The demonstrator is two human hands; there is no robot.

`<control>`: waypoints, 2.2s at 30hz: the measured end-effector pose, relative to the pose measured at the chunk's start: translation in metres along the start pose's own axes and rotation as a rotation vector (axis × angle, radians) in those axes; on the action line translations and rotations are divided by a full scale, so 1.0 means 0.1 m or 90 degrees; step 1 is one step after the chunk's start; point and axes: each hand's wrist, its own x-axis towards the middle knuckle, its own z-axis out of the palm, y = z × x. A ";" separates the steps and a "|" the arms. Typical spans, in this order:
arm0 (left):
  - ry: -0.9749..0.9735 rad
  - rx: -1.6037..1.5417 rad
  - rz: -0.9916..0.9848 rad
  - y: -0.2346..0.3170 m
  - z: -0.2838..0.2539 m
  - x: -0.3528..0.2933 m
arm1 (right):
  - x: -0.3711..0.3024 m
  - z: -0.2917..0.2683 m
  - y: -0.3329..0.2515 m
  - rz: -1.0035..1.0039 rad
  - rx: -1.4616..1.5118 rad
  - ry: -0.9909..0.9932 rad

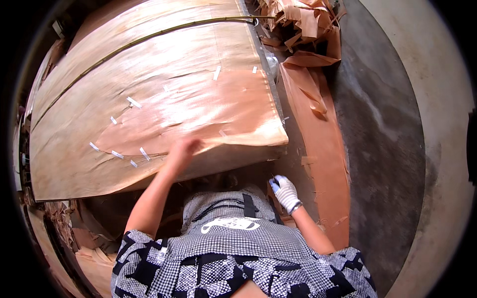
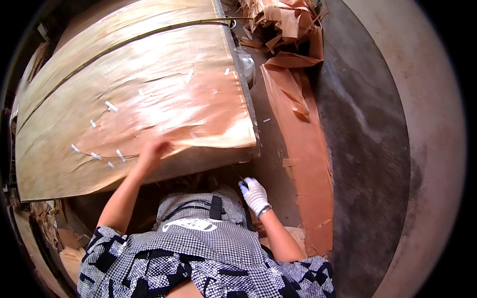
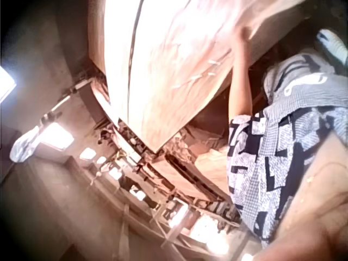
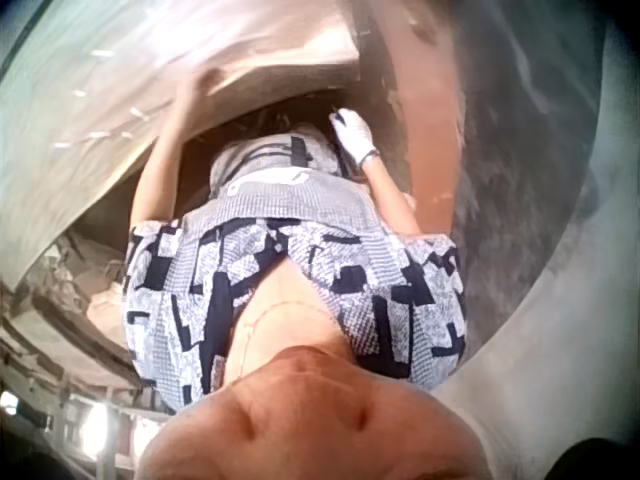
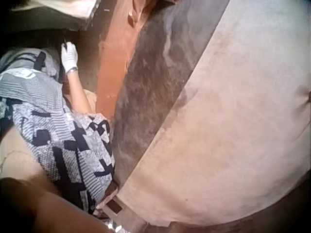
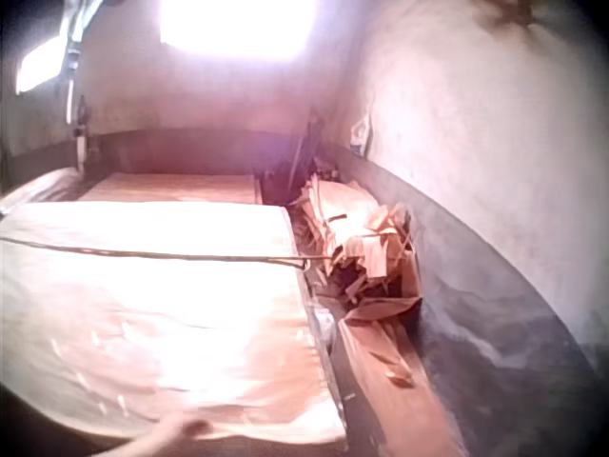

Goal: The person repairs thin wood veneer sheets by applying adhesive tape over cracks, peeling away damaged layers, and smoothing down replacement patches using a small handheld tool.

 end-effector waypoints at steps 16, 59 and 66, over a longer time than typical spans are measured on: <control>0.355 0.159 0.134 1.30 -2.16 0.41 | 1.72 0.19 -1.76 -0.375 -0.363 0.025; 0.011 0.234 -0.307 1.64 -0.03 -0.21 | -2.43 -0.36 4.41 0.602 -0.115 -0.287; 0.091 0.020 -0.118 2.35 0.39 1.15 | -0.21 -1.11 3.93 0.407 -0.023 -0.072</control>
